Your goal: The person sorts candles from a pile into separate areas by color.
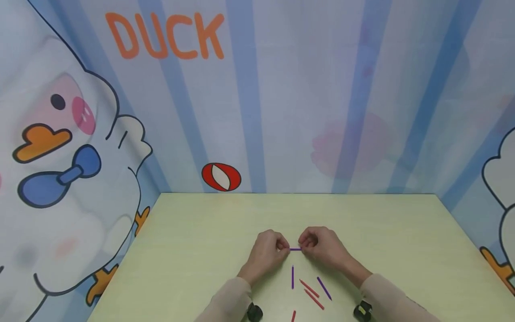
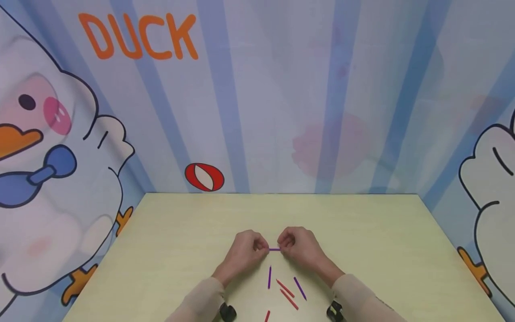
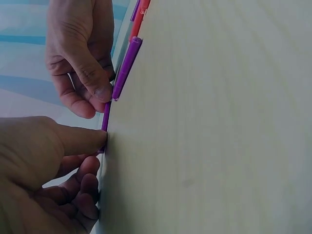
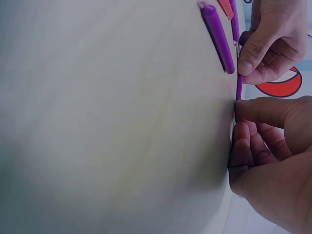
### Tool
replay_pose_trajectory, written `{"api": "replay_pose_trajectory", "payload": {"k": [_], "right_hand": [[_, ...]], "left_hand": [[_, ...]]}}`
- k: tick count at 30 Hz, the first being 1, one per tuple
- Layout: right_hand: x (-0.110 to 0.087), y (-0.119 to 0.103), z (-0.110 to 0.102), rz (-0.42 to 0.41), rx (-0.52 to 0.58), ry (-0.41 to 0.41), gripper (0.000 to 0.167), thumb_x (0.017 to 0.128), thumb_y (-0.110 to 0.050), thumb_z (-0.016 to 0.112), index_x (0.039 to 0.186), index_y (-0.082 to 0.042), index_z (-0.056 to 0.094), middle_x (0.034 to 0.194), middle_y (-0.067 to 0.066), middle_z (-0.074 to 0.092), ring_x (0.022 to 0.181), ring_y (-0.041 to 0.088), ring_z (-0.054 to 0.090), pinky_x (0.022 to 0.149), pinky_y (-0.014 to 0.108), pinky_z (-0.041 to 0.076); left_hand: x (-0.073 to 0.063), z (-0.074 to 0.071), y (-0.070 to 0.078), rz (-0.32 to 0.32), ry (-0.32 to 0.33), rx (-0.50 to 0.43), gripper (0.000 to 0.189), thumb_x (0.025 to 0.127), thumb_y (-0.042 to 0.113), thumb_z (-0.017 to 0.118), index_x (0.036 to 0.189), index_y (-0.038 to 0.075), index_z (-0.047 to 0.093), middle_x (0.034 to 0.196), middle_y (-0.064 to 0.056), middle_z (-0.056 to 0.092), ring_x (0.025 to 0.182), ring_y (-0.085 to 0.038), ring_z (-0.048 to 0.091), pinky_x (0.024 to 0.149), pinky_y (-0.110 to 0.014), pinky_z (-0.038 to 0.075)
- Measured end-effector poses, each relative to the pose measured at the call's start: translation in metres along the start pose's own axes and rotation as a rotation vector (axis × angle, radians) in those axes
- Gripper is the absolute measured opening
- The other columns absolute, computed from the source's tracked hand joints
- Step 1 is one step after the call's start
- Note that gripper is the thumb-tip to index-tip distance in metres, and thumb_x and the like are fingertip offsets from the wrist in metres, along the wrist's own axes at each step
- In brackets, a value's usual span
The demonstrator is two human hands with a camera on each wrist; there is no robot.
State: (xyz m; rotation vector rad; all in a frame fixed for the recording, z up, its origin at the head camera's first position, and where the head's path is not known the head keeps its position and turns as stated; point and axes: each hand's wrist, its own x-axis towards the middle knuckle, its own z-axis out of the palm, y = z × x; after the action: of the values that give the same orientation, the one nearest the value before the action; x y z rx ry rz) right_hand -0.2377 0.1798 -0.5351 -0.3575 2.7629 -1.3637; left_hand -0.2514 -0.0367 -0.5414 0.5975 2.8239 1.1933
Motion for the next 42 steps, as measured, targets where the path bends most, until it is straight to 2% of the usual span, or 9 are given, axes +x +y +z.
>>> {"api": "replay_pose_trajectory", "payload": {"k": [12,17,21,25,30,35,39,42], "right_hand": [[-0.003,-0.003,-0.001,0.003,-0.022,0.001,0.019,0.091,0.007,0.084,0.099,-0.009,0.078,0.087,-0.002,0.074,0.082,0.011,0.068,0.074,0.025,0.057],[-0.004,-0.007,-0.005,-0.003,-0.011,0.001,0.016,0.093,0.005,0.083,0.102,-0.008,0.079,0.09,-0.002,0.075,0.084,0.011,0.068,0.074,0.025,0.057],[-0.004,-0.012,-0.012,-0.039,0.001,0.007,0.014,0.095,0.002,0.082,0.105,-0.007,0.079,0.092,-0.002,0.076,0.085,0.012,0.069,0.074,0.026,0.057],[-0.005,-0.015,-0.016,-0.093,0.008,-0.011,0.014,0.096,0.0,0.082,0.109,-0.006,0.08,0.094,-0.003,0.077,0.087,0.012,0.07,0.077,0.027,0.058],[-0.009,-0.016,-0.015,-0.146,0.006,-0.086,0.021,0.096,-0.001,0.081,0.116,-0.009,0.081,0.1,-0.003,0.079,0.09,0.012,0.07,0.077,0.027,0.058],[-0.013,-0.014,-0.009,-0.184,0.012,-0.198,0.027,0.095,0.001,0.078,0.118,-0.014,0.083,0.105,-0.002,0.081,0.091,0.01,0.069,0.079,0.027,0.058],[-0.014,-0.015,-0.005,-0.237,0.007,-0.259,0.032,0.093,0.006,0.075,0.116,-0.016,0.083,0.107,-0.004,0.082,0.092,0.01,0.07,0.082,0.027,0.058],[-0.012,-0.017,-0.003,-0.278,0.005,-0.282,0.035,0.091,0.01,0.074,0.113,-0.014,0.084,0.107,-0.004,0.082,0.092,0.014,0.072,0.082,0.026,0.057]], "left_hand": [[0.0,0.001,0.0,-0.007,-0.005,0.022,0.009,0.092,0.004,0.088,0.089,0.011,0.082,0.08,0.006,0.066,0.079,-0.007,0.055,0.07,-0.026,0.049],[-0.004,-0.004,0.005,0.012,0.021,0.03,0.007,0.091,0.002,0.087,0.09,0.008,0.082,0.08,0.003,0.068,0.08,-0.01,0.058,0.072,-0.026,0.05],[-0.006,-0.011,0.013,0.02,0.047,0.031,0.006,0.092,0.003,0.086,0.095,0.007,0.083,0.084,0.0,0.068,0.081,-0.013,0.059,0.073,-0.027,0.052],[-0.011,-0.018,0.02,-0.02,0.042,0.04,0.009,0.095,0.01,0.089,0.102,0.01,0.083,0.088,0.002,0.066,0.081,-0.012,0.057,0.071,-0.026,0.051],[-0.027,-0.025,0.023,-0.066,0.051,0.053,0.005,0.095,0.013,0.088,0.098,0.013,0.084,0.084,0.007,0.067,0.074,-0.008,0.057,0.066,-0.024,0.05],[-0.055,-0.026,0.025,-0.116,0.067,0.005,0.01,0.092,0.01,0.089,0.085,0.014,0.082,0.073,0.011,0.067,0.066,-0.004,0.056,0.06,-0.024,0.048],[-0.073,-0.019,0.03,-0.13,0.071,-0.018,0.015,0.09,0.012,0.091,0.081,0.015,0.079,0.069,0.012,0.066,0.063,-0.002,0.057,0.058,-0.024,0.048],[-0.077,-0.006,0.026,-0.119,0.085,-0.004,0.017,0.088,0.016,0.094,0.082,0.016,0.077,0.069,0.014,0.065,0.063,0.0,0.057,0.058,-0.024,0.049]]}}
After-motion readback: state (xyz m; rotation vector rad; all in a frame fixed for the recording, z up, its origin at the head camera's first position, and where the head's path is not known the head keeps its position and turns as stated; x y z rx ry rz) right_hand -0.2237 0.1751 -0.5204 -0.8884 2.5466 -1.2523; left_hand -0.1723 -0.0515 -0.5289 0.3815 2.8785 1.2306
